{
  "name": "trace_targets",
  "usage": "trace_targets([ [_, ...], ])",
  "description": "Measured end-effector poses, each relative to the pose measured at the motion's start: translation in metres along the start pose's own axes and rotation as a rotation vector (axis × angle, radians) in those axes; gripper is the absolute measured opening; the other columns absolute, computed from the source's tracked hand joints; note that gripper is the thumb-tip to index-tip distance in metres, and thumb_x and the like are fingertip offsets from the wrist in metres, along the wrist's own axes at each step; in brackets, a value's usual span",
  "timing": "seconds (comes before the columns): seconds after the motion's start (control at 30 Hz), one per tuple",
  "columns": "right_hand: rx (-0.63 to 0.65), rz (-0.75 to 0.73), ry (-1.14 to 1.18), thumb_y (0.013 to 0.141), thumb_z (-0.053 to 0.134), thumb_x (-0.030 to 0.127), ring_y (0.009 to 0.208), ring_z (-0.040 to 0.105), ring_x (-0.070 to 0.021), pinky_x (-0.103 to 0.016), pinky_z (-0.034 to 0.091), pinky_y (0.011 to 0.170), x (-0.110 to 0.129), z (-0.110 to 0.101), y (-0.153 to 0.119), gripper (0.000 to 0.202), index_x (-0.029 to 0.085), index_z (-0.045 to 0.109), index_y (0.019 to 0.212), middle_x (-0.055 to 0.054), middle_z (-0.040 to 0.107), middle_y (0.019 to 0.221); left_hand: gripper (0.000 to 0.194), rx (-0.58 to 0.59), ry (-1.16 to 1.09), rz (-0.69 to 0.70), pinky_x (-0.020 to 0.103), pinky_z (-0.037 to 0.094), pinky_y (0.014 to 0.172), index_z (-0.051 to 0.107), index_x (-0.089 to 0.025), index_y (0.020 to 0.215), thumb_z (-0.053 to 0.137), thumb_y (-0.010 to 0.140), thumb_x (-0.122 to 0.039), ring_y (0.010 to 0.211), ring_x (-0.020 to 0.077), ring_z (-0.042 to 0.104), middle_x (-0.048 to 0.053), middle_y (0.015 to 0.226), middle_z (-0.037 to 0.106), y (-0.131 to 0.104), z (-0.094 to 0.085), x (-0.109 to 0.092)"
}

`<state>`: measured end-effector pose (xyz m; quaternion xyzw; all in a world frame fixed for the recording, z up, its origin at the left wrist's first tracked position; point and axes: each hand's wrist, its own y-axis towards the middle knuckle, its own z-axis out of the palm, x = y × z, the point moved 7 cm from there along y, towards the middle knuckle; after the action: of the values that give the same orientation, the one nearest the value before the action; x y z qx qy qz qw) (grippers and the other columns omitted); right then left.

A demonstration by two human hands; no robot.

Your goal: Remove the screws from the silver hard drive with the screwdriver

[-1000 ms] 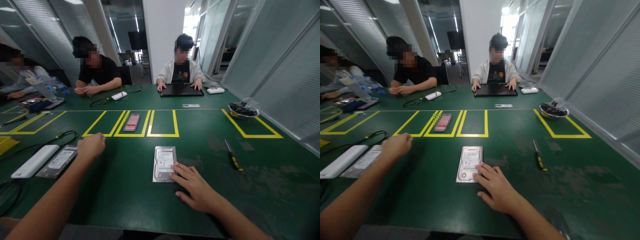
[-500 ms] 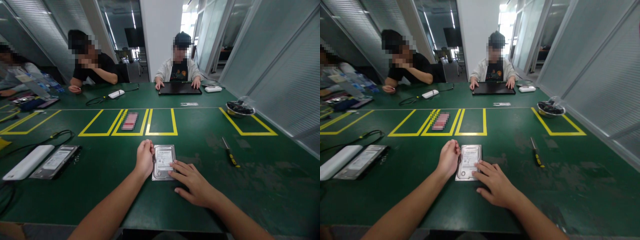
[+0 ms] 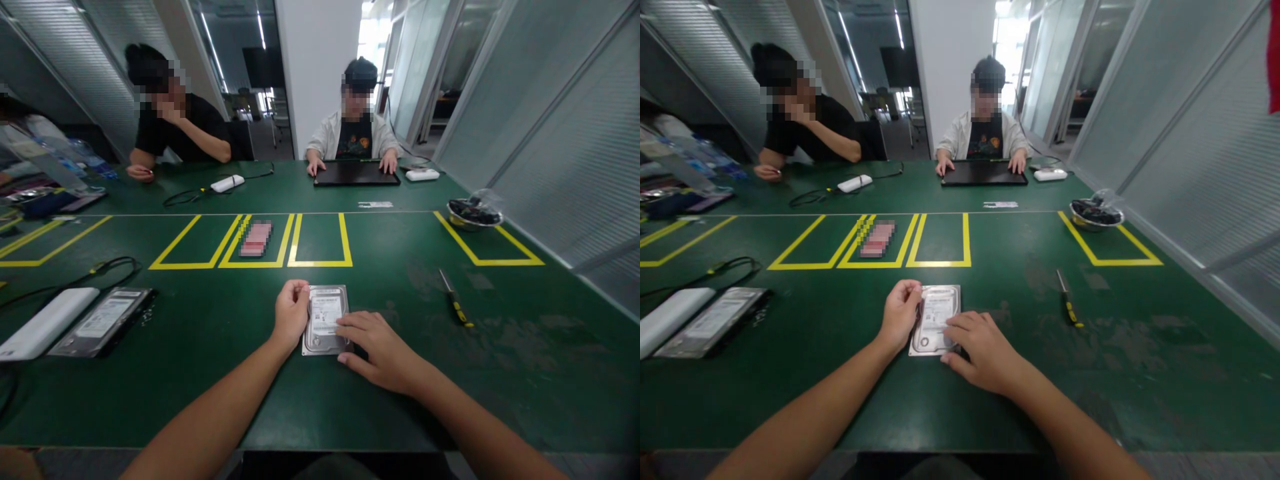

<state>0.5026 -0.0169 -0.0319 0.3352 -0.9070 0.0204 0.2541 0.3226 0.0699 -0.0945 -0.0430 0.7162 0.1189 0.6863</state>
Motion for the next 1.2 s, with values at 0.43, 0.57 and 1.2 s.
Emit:
trace_targets([
  [0.43, -0.005, -0.230, -0.080, 0.087, 0.055, 0.060, 0.144, 0.031, -0.0322, -0.052, 0.018, 0.119, -0.002, 0.022, 0.028, 0.074, 0.014, 0.047, 0.143, -0.016, 0.045, 0.150, 0.018, 0.039, -0.060, -0.100, 0.020, 0.038, 0.048, 0.061, -0.018, 0.094, 0.062, 0.082, -0.031, 0.048, 0.0078, 0.046, -0.004, 0.067, 0.057, 0.004, -0.002, 0.004],
  [0.57, 0.051, -0.235, -0.096, 0.087, 0.052, 0.064, 0.146, 0.027, -0.0318, -0.054, 0.009, 0.121, -0.002, 0.029, 0.024, 0.079, 0.014, 0.040, 0.147, -0.016, 0.040, 0.153, 0.017, 0.051, -0.032, -0.051, 0.021, 0.044, 0.058, 0.065, -0.016, 0.091, 0.064, 0.079, -0.027, 0.062, 0.0111, 0.056, 0.000, 0.073, 0.063, 0.010, -0.006, -0.001],
  [1.2, 0.007, -0.220, -0.097, 0.088, 0.058, 0.053, 0.144, 0.033, -0.0295, -0.053, 0.014, 0.121, -0.006, 0.029, 0.015, 0.070, 0.017, 0.043, 0.146, -0.013, 0.043, 0.152, 0.013, 0.235, 0.165, 0.084, 0.024, 0.045, 0.064, 0.066, -0.017, 0.087, 0.064, 0.082, -0.028, 0.066, 0.0137, 0.059, 0.001, 0.075, 0.066, 0.026, -0.005, -0.004],
])
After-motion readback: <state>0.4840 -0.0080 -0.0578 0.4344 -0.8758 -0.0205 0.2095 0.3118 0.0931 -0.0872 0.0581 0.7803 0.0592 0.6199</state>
